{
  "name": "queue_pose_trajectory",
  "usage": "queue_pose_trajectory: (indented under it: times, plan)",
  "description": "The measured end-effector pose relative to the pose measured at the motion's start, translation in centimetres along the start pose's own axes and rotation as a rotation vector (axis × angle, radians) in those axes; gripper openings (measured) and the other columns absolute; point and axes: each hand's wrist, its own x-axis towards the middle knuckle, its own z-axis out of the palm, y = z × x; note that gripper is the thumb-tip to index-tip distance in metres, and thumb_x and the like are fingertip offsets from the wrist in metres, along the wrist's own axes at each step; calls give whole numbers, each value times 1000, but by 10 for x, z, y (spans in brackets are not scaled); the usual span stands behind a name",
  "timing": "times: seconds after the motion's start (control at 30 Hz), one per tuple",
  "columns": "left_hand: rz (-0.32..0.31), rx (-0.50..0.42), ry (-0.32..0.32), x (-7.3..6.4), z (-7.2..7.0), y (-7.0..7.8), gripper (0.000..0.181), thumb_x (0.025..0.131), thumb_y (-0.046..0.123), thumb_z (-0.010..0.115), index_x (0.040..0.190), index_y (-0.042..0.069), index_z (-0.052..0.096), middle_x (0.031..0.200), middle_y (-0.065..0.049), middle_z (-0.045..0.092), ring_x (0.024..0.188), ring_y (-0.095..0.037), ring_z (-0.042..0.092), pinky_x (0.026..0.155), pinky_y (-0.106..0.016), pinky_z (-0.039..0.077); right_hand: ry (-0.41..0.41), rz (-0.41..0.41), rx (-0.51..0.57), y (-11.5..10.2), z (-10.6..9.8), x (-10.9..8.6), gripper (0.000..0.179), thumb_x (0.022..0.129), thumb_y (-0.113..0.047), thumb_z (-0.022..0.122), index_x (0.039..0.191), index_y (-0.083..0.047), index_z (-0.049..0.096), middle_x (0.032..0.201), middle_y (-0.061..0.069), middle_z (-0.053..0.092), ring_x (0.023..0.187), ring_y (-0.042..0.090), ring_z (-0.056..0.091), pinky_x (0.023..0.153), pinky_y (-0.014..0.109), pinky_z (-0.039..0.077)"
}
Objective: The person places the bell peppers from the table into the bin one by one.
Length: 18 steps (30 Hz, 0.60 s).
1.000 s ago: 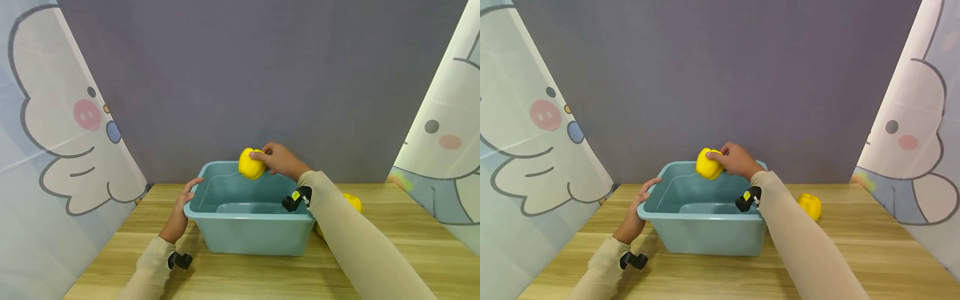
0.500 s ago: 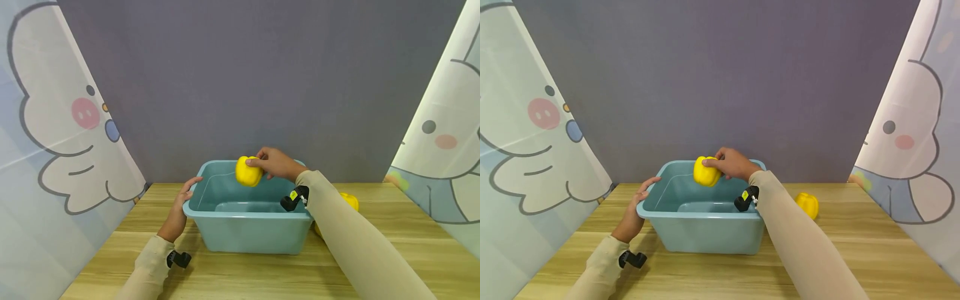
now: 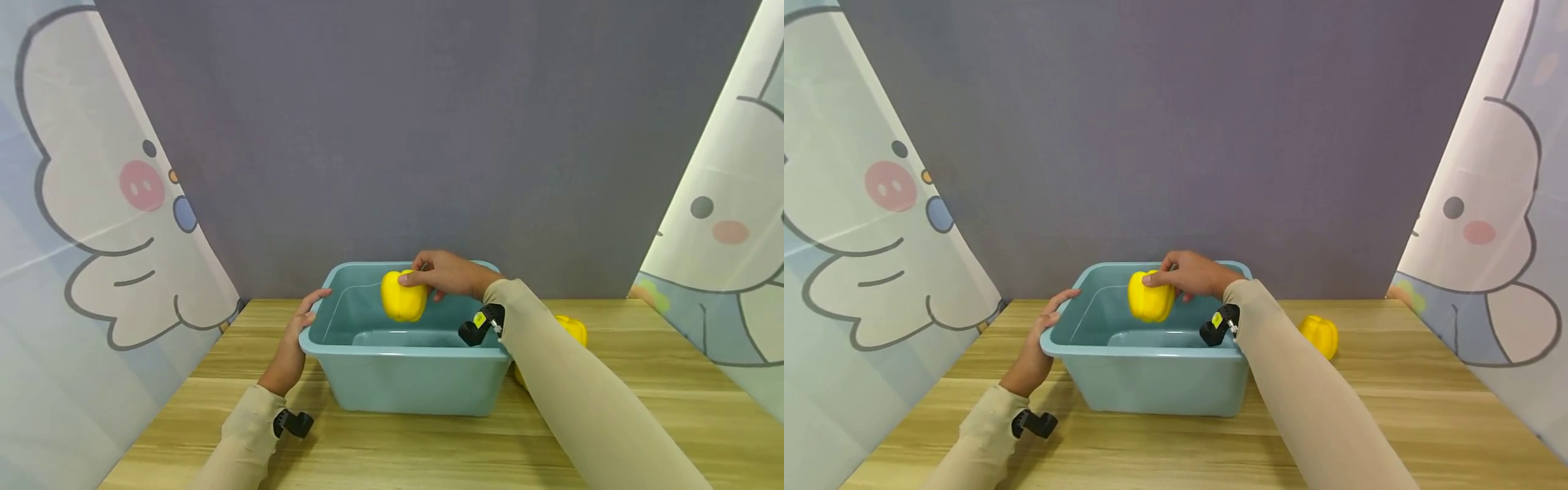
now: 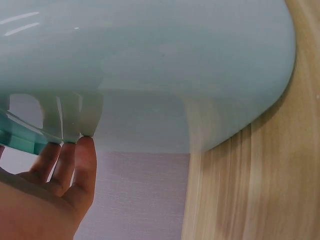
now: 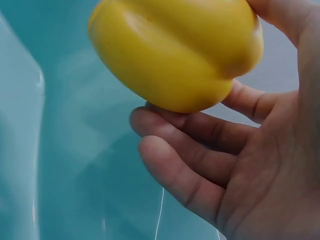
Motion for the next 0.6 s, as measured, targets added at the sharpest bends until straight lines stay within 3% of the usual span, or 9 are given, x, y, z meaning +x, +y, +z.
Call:
queue_pose_trajectory:
  times: [0.17,0.4,0.6]
  plan:
    - [5,7,-6,-1,-1,-1,53,105,31,27,154,12,32,154,-12,28,122,-33,45,89,-31,45,-59,12,-22,-1,2,0,49,89,-52,69,113,-10,59,106,7,65,93,26,61,81,45,54]
    - [0,8,-3,-1,-1,-1,53,104,31,28,154,12,32,155,-11,27,125,-43,40,90,-31,45,-90,24,-35,1,3,2,51,88,-52,69,114,-10,59,104,7,66,92,25,61,80,44,55]
    - [5,-3,7,0,0,-1,53,104,31,29,153,12,33,155,-12,28,125,-41,40,89,-31,45,-85,25,-48,1,3,1,52,88,-54,68,114,-10,58,104,6,66,95,28,62,79,42,55]
